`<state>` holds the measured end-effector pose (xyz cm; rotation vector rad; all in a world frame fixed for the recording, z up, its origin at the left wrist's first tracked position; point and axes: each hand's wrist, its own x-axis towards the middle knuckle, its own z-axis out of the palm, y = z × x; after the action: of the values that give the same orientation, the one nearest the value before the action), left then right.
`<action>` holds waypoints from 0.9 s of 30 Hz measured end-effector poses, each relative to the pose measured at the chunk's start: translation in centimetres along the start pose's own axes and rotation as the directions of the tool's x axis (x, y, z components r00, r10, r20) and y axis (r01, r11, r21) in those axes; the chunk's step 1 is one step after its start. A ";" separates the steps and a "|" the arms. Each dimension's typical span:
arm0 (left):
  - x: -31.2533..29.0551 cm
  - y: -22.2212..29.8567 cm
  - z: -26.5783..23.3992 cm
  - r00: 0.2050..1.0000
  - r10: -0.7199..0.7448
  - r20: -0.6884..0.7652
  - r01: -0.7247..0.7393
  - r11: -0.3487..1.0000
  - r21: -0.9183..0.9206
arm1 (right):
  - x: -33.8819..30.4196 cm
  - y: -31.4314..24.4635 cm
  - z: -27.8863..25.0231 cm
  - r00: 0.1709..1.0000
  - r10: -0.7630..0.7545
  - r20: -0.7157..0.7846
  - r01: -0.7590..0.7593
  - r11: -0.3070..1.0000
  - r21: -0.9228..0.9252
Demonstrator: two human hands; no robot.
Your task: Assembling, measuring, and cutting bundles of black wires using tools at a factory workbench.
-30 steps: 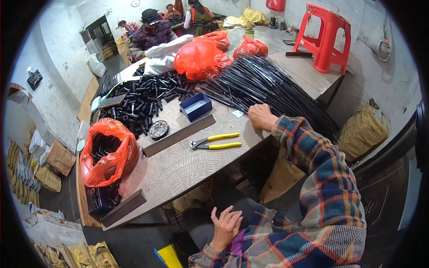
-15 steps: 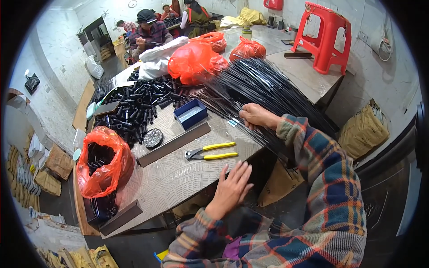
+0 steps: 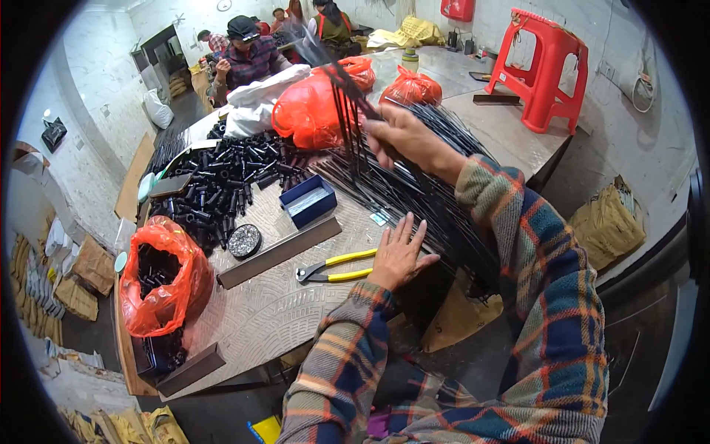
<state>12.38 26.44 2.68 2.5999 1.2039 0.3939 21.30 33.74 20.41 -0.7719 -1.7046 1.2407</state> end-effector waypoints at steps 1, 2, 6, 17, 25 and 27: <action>-0.2 -0.6 -0.1 0.997 -0.024 0.080 0.020 0.999 0.044 | 0.9 -0.1 0.6 0.999 -0.008 -0.033 0.008 1.000 0.015; 1.0 0.9 0.1 0.998 0.027 0.052 -0.027 1.000 0.008 | 0.6 -1.3 -1.2 0.994 -0.037 -0.107 0.036 0.999 -0.010; -0.5 -0.3 0.8 0.981 0.084 -0.173 -0.069 0.993 0.093 | 3.9 -4.2 -0.8 0.951 -0.216 -0.223 0.228 0.973 0.030; -11.3 5.5 -8.2 0.908 0.259 -0.329 -0.369 0.866 -0.337 | 2.1 8.6 2.7 0.862 -0.339 -0.377 0.277 0.938 -0.210; -11.9 2.3 -15.6 0.727 -0.439 -0.528 -0.367 0.401 -0.839 | -3.4 -3.3 10.2 0.983 0.069 0.169 -0.107 0.967 0.229; -11.8 0.7 -17.9 0.734 -0.503 -0.457 -0.325 0.330 -0.886 | -6.5 -4.7 12.3 0.981 0.045 0.187 -0.072 0.987 0.141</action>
<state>-0.62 18.89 17.99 1.2472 0.7950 1.5968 13.09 21.59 21.46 -0.6392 -1.7232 1.4996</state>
